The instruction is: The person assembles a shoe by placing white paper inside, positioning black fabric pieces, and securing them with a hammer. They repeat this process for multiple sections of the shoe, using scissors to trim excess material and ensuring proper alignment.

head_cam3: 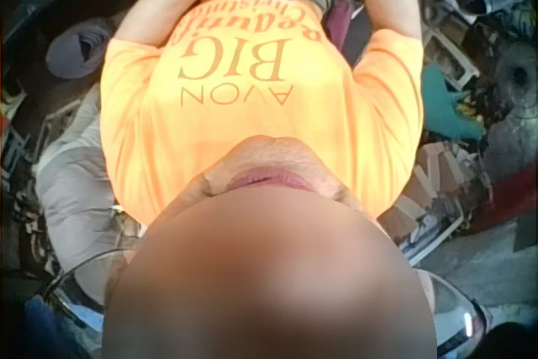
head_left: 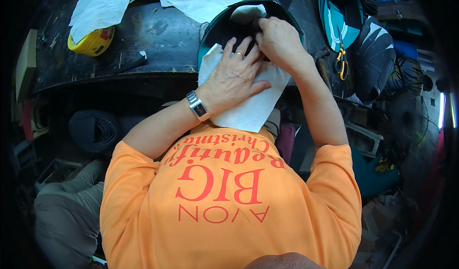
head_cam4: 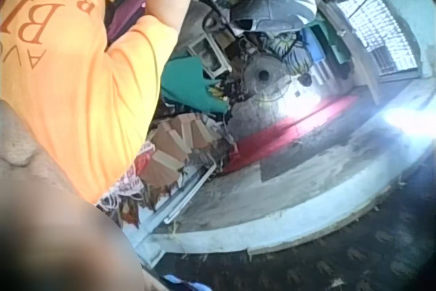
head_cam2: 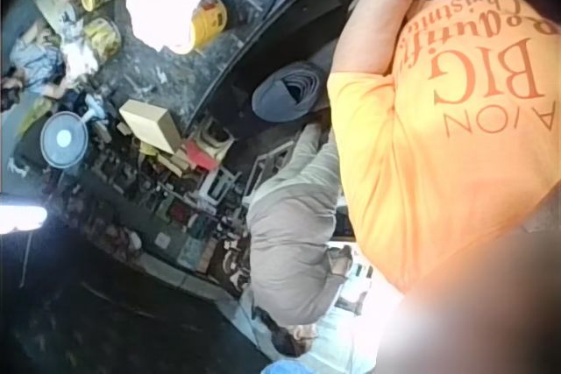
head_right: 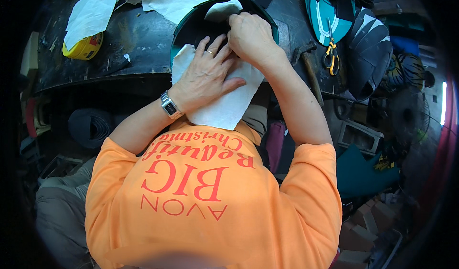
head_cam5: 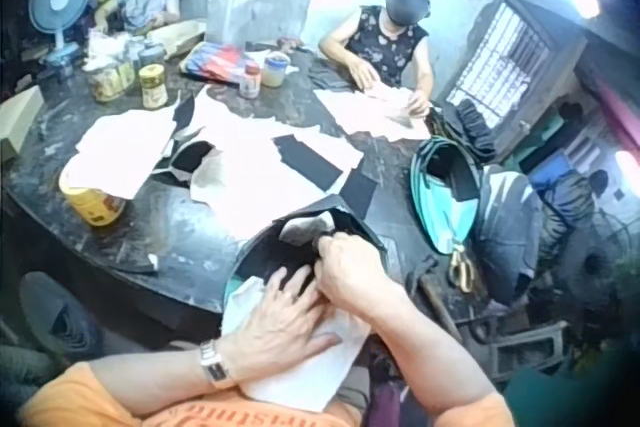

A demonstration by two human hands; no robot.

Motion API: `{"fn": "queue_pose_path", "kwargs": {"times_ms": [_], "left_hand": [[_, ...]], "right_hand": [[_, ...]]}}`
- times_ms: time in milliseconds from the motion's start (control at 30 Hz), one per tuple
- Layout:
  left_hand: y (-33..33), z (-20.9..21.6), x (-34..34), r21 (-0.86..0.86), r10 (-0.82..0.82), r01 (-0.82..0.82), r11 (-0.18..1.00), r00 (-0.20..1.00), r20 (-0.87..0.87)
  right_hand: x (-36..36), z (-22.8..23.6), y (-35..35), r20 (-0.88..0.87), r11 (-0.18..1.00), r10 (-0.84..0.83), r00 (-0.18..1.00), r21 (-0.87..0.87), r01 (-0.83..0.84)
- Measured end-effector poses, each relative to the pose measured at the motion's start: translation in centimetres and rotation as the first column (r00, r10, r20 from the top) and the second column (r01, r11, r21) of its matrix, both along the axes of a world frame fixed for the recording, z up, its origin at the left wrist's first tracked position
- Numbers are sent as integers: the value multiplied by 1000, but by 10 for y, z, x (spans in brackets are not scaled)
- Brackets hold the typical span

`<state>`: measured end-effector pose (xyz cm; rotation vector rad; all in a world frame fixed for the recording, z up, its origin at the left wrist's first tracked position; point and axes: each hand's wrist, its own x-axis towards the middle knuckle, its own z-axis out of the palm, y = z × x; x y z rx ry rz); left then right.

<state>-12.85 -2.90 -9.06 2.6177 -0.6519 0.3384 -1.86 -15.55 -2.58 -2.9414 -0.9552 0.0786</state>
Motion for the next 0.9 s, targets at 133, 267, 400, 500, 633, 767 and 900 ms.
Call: {"fn": "queue_pose_path", "kwargs": {"times_ms": [133, 267, 400, 500, 633, 767, 900], "left_hand": [[0, 0, -1, -3, 5, -5, 1000, 1000, -27], [0, 0, -1, 18, 11, -10, 1000, 1000, -30], [-1, 0, 0, 48, 13, -12, 999, 999, -32], [-1, -2, 0, 57, 22, -22, 998, 1000, 4], [-1, -2, 0, 71, 29, -29, 997, 1000, 3], [1, 10, 2, 14, 10, -10, 1000, 1000, -6], [16, 26, 19, -153, -3, -25, 988, 984, -180]], "right_hand": [[-5, 0, -3, -1, 992, -37, 999, 117, 37], [-7, -4, -7, 131, 959, 130, 983, 234, -159], [-4, -2, -13, -98, 952, 86, 991, 300, -53], [0, 0, -14, -158, 937, 83, 984, 348, -23], [1, -1, -14, -128, 928, 130, 983, 365, -75], [-2, -7, -14, -49, 934, 122, 991, 343, -98], [-11, -12, -17, 329, 880, 186, 926, 364, -305]]}}
